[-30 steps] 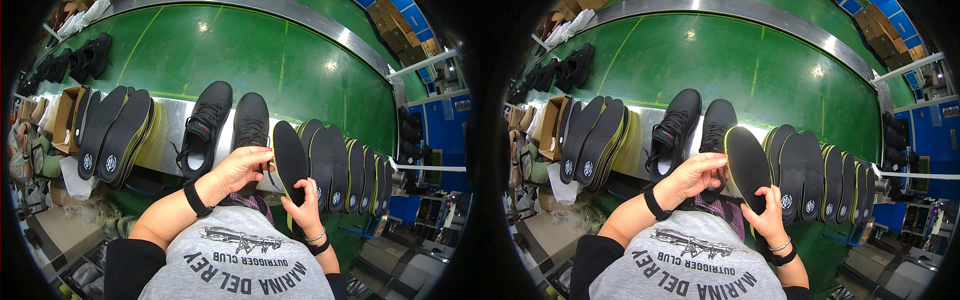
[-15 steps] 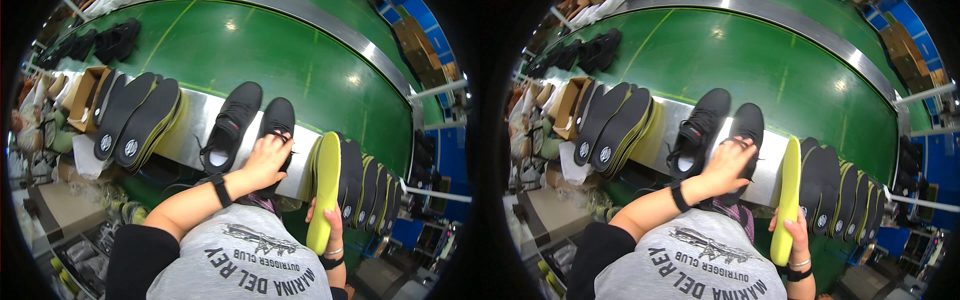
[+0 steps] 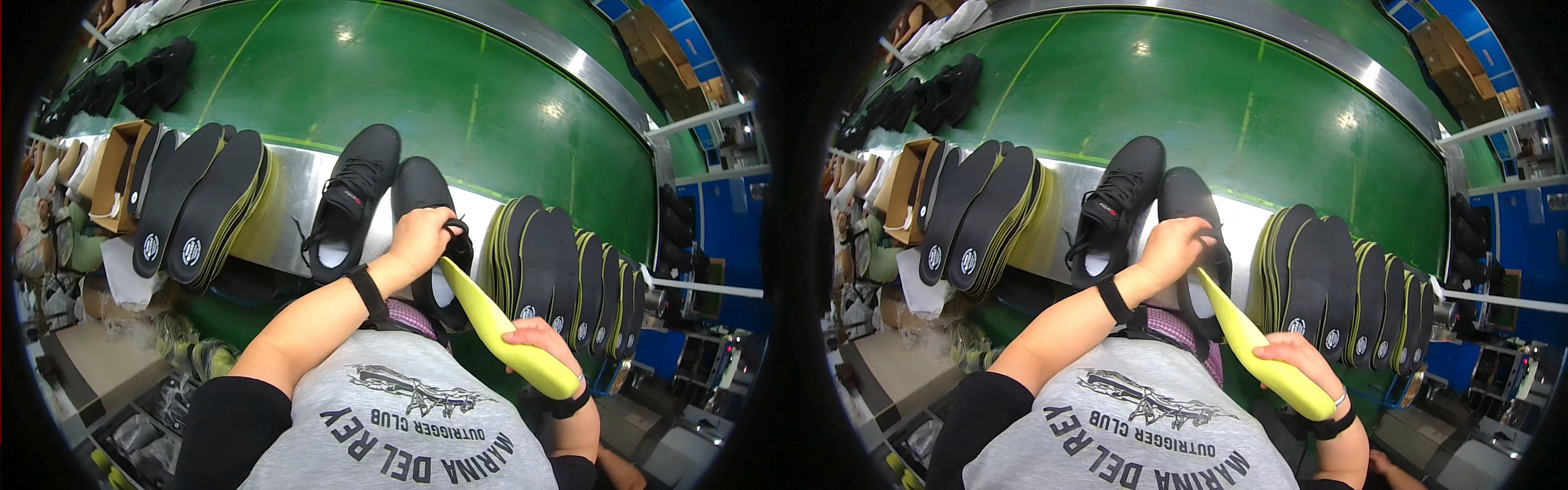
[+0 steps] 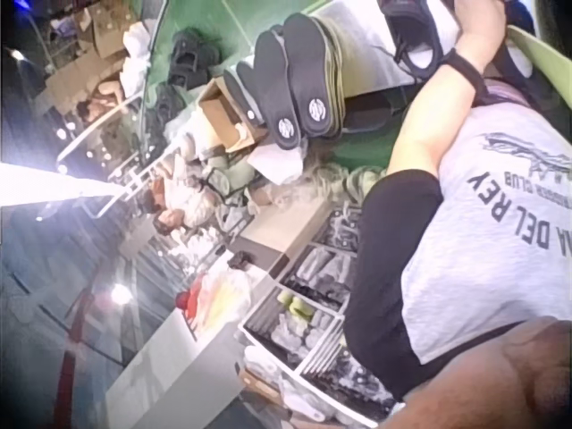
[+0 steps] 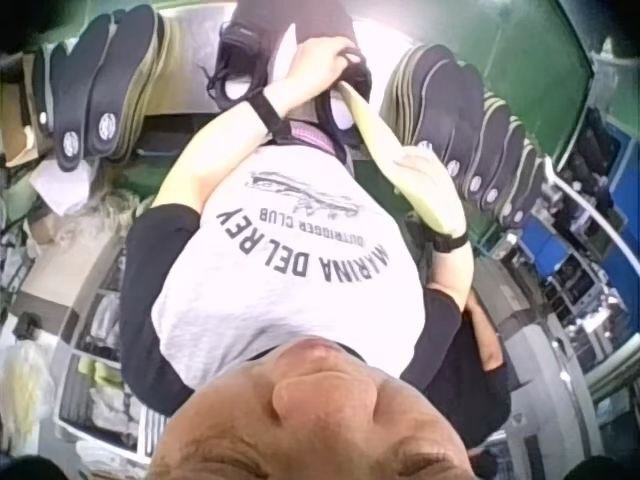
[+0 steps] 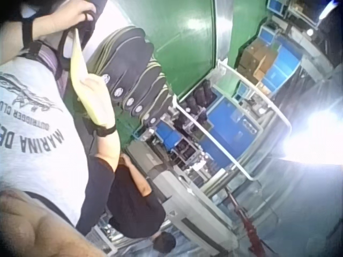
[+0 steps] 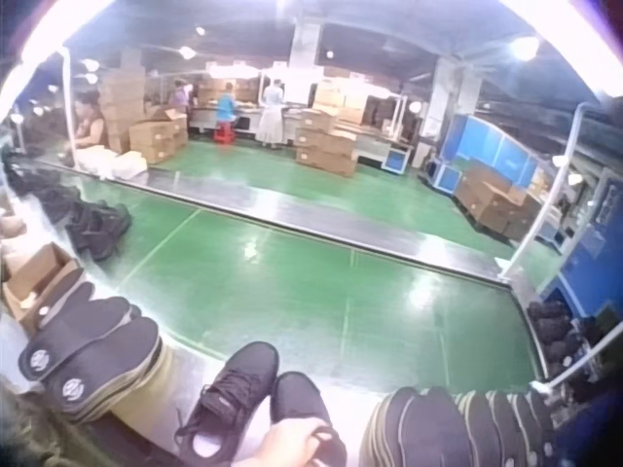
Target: Insert insoles into finished shoes on a conveyor belt.
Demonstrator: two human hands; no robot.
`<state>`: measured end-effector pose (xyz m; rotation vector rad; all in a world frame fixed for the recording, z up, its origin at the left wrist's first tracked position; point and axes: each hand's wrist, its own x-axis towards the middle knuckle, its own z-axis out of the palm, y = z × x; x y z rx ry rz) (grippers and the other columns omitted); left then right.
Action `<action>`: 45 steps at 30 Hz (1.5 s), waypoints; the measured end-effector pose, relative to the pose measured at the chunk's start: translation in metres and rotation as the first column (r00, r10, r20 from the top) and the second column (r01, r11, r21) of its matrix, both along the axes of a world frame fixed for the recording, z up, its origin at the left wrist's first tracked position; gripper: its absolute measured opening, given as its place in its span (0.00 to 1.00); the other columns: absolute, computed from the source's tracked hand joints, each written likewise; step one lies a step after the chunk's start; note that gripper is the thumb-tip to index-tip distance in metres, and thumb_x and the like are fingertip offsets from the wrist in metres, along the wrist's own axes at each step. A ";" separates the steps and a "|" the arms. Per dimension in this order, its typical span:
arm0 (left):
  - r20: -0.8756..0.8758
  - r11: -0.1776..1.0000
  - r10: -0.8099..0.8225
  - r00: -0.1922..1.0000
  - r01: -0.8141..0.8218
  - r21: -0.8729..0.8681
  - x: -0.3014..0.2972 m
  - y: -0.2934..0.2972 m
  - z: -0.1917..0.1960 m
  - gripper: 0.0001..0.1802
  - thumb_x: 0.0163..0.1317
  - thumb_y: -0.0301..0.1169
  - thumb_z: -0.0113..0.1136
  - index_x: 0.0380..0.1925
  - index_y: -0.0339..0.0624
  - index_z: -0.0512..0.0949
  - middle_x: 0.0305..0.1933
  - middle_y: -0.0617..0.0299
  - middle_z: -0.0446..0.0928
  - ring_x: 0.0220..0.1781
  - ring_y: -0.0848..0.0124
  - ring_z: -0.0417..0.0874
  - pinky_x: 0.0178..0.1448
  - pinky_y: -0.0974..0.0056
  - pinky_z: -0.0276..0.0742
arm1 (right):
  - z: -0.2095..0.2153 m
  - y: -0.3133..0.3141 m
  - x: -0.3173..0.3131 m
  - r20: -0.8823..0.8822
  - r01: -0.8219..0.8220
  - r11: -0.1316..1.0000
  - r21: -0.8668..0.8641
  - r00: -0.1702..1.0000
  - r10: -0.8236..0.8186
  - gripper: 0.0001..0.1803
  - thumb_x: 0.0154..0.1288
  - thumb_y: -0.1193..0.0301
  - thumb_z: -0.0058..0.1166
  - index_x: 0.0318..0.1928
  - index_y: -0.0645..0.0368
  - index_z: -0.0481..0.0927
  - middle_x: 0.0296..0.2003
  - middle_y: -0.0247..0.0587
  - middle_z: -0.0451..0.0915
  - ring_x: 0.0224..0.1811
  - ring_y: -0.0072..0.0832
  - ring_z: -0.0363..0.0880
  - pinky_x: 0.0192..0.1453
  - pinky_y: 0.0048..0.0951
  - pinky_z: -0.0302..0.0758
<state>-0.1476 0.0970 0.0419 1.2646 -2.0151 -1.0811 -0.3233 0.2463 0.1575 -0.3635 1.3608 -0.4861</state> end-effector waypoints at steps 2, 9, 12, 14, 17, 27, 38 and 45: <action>-0.013 0.997 -0.014 1.000 0.015 0.070 -0.004 0.000 0.000 0.15 0.50 0.35 0.59 0.35 0.37 0.77 0.29 0.47 0.77 0.32 0.57 0.80 0.39 0.61 0.74 | -0.005 -0.018 0.000 -0.162 -0.237 0.971 -0.019 0.960 0.231 0.12 0.54 0.68 0.51 0.21 0.64 0.77 0.15 0.35 0.74 0.17 0.20 0.74 0.23 0.18 0.69; -0.140 0.966 0.031 0.990 0.006 0.259 -0.009 0.005 -0.015 0.12 0.49 0.35 0.59 0.31 0.40 0.78 0.26 0.51 0.77 0.31 0.57 0.80 0.37 0.60 0.74 | -0.071 -0.051 0.063 -0.972 -0.861 0.508 -0.032 0.144 0.183 0.12 0.47 0.65 0.48 0.17 0.60 0.76 0.22 0.48 0.74 0.23 0.41 0.75 0.28 0.37 0.70; -0.154 0.971 0.005 0.988 0.032 0.236 -0.008 0.004 -0.020 0.13 0.49 0.34 0.59 0.33 0.37 0.78 0.27 0.50 0.78 0.30 0.59 0.80 0.37 0.63 0.74 | -0.083 -0.040 0.063 -0.982 -0.869 0.494 0.026 0.071 0.175 0.10 0.47 0.68 0.48 0.19 0.59 0.77 0.24 0.48 0.73 0.25 0.38 0.75 0.30 0.37 0.70; -0.178 0.968 -0.011 0.984 0.056 0.245 -0.008 0.004 -0.022 0.13 0.49 0.34 0.59 0.33 0.37 0.78 0.27 0.50 0.78 0.30 0.60 0.80 0.36 0.64 0.74 | -0.086 -0.035 0.060 -0.984 -0.912 0.389 0.134 -0.075 0.164 0.08 0.47 0.68 0.48 0.22 0.59 0.77 0.26 0.44 0.73 0.26 0.35 0.75 0.32 0.34 0.69; -0.214 0.958 -0.005 0.977 0.067 0.280 -0.007 0.004 -0.021 0.13 0.50 0.34 0.59 0.33 0.37 0.78 0.26 0.51 0.78 0.29 0.62 0.80 0.36 0.65 0.74 | -0.094 -0.054 0.063 -0.987 -0.901 0.409 0.144 -0.100 0.128 0.07 0.46 0.69 0.49 0.23 0.57 0.78 0.27 0.42 0.72 0.28 0.33 0.73 0.33 0.33 0.67; -0.133 0.961 0.000 0.991 0.037 0.275 -0.011 0.009 -0.018 0.13 0.50 0.33 0.59 0.34 0.36 0.78 0.27 0.53 0.78 0.29 0.66 0.79 0.36 0.67 0.73 | -0.055 -0.021 0.045 -0.957 -0.789 0.592 0.162 0.021 0.290 0.17 0.42 0.64 0.56 0.33 0.59 0.73 0.32 0.44 0.71 0.35 0.39 0.72 0.42 0.43 0.64; -0.112 0.963 -0.034 0.993 0.062 0.263 -0.012 0.009 -0.019 0.14 0.50 0.32 0.61 0.35 0.35 0.77 0.27 0.54 0.79 0.26 0.71 0.79 0.34 0.68 0.73 | -0.105 -0.061 0.061 -0.950 -0.899 0.331 0.285 -0.219 0.225 0.07 0.46 0.70 0.51 0.25 0.59 0.79 0.28 0.44 0.74 0.31 0.35 0.75 0.30 0.33 0.75; -0.163 0.963 -0.037 0.986 0.079 0.259 -0.011 0.008 -0.022 0.11 0.50 0.34 0.58 0.31 0.40 0.78 0.26 0.50 0.77 0.29 0.57 0.80 0.36 0.61 0.74 | -0.122 -0.075 0.048 -0.818 -0.912 0.306 0.272 -0.051 0.574 0.10 0.50 0.73 0.48 0.32 0.64 0.78 0.32 0.52 0.77 0.36 0.39 0.78 0.37 0.34 0.75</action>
